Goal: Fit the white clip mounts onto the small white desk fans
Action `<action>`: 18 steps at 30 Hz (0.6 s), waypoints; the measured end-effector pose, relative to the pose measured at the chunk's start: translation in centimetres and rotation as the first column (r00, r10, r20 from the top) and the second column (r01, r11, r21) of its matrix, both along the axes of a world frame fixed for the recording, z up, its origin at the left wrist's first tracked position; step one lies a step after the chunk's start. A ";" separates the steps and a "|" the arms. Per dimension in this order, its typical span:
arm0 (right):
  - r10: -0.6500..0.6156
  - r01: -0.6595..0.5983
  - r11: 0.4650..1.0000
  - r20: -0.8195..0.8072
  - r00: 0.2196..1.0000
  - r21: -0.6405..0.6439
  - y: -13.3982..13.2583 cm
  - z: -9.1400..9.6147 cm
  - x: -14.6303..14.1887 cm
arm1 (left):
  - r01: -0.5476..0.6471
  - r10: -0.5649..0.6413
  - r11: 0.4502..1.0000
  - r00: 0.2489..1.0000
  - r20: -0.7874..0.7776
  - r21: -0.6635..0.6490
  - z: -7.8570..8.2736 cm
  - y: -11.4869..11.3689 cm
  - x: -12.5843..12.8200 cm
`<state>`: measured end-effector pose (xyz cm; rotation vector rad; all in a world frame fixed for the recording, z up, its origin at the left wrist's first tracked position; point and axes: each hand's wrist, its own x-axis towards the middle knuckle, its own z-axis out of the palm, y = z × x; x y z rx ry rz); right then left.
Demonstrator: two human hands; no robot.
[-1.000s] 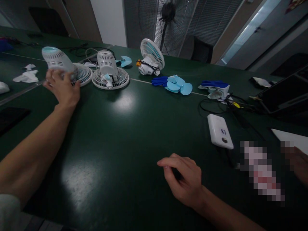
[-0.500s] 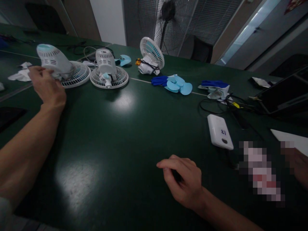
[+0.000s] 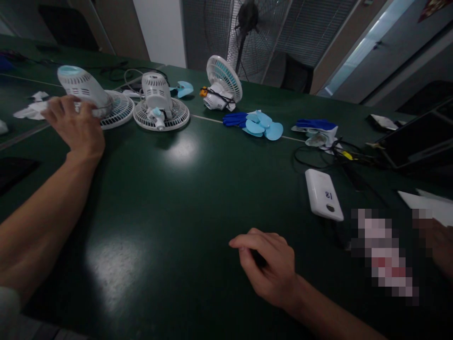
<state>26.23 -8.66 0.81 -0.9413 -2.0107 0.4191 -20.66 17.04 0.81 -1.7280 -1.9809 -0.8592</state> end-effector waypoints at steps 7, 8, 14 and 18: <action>0.015 -0.015 1.000 0.006 1.000 -0.008 0.0 -0.1 0.0 | 0.004 -0.003 1.000 0.999 0.043 -0.024 0.4 -0.1 1.2; 0.017 -0.017 1.000 0.010 1.000 -0.011 0.0 -0.2 0.0 | -0.005 0.006 1.000 0.999 0.052 -0.021 0.5 -0.1 1.5; 0.027 -0.026 0.999 0.016 1.000 -0.024 0.0 -0.3 0.0 | -0.126 0.115 0.992 0.964 0.238 0.031 0.3 0.7 1.9; 0.035 -0.034 0.999 0.023 0.999 -0.025 0.0 -0.3 0.1 | -0.227 0.204 0.974 0.886 0.416 0.006 0.7 1.3 1.5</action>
